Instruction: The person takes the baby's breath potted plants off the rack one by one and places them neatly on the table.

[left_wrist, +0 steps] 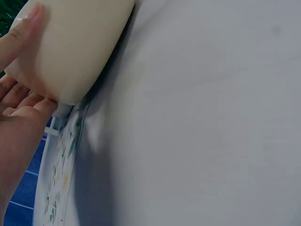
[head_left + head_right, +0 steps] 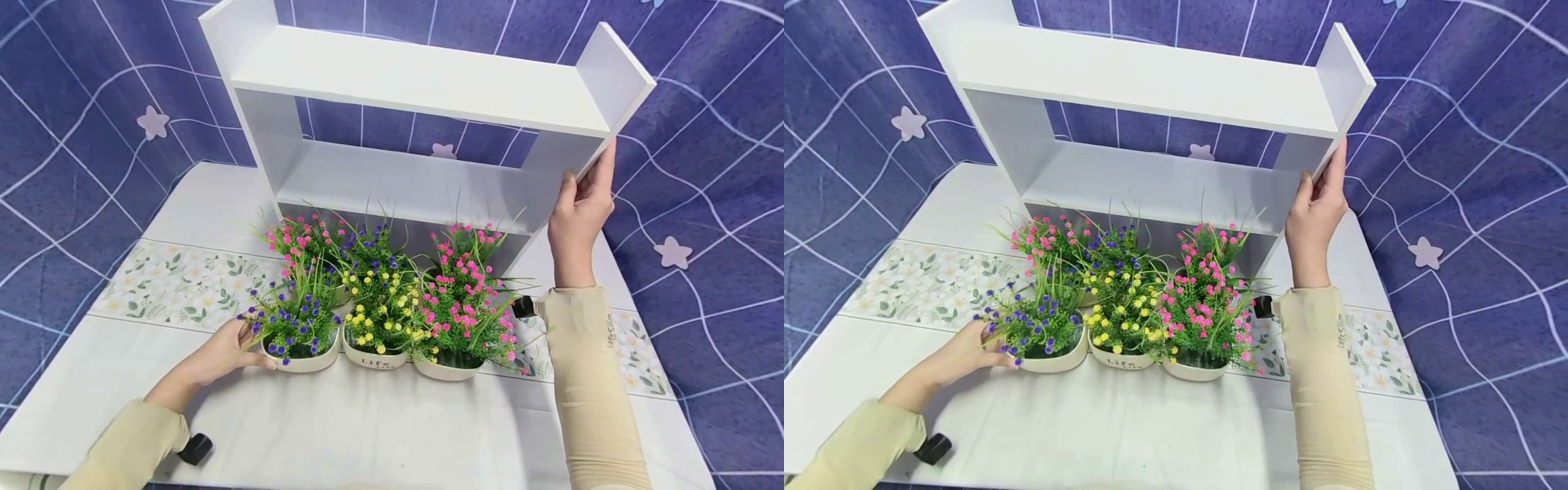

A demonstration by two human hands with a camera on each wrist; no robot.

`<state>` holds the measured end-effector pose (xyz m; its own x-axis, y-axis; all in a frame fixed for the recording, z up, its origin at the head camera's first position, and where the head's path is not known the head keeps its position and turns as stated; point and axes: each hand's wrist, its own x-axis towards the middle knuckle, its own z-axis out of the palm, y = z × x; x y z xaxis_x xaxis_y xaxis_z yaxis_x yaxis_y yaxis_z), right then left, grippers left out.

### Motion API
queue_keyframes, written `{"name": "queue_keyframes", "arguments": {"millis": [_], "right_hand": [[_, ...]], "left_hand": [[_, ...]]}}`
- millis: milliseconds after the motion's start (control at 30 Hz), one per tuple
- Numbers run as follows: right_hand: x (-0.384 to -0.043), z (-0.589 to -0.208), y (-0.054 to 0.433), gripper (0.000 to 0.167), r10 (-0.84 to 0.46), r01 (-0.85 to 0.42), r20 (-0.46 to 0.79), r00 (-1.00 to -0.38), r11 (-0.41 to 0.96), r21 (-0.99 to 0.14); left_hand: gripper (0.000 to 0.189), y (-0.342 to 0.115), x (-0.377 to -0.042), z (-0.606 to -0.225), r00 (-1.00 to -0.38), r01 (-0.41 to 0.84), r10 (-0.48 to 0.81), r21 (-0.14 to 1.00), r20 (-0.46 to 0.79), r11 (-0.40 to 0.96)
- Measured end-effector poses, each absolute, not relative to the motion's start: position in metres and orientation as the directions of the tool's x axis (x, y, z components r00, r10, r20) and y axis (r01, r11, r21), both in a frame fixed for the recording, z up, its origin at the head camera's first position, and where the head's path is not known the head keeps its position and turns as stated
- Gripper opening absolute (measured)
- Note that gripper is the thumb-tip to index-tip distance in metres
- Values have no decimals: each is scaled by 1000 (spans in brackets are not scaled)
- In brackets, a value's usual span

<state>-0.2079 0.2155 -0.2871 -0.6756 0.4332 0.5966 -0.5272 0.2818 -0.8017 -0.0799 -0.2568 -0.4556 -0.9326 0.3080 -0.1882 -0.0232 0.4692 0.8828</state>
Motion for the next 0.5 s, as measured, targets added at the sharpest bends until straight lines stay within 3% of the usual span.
{"name": "queue_keyframes", "arguments": {"millis": [400, 500], "right_hand": [[-202, -288, 223, 63, 436, -517, 588, -681, 282, -808], [-202, -287, 224, 64, 453, -503, 573, -682, 278, -818]], "left_hand": [[44, -250, -100, -446, -920, 73, 350, 804, -173, 590], [52, -250, -102, -445, -916, 83, 365, 814, -165, 575]]}}
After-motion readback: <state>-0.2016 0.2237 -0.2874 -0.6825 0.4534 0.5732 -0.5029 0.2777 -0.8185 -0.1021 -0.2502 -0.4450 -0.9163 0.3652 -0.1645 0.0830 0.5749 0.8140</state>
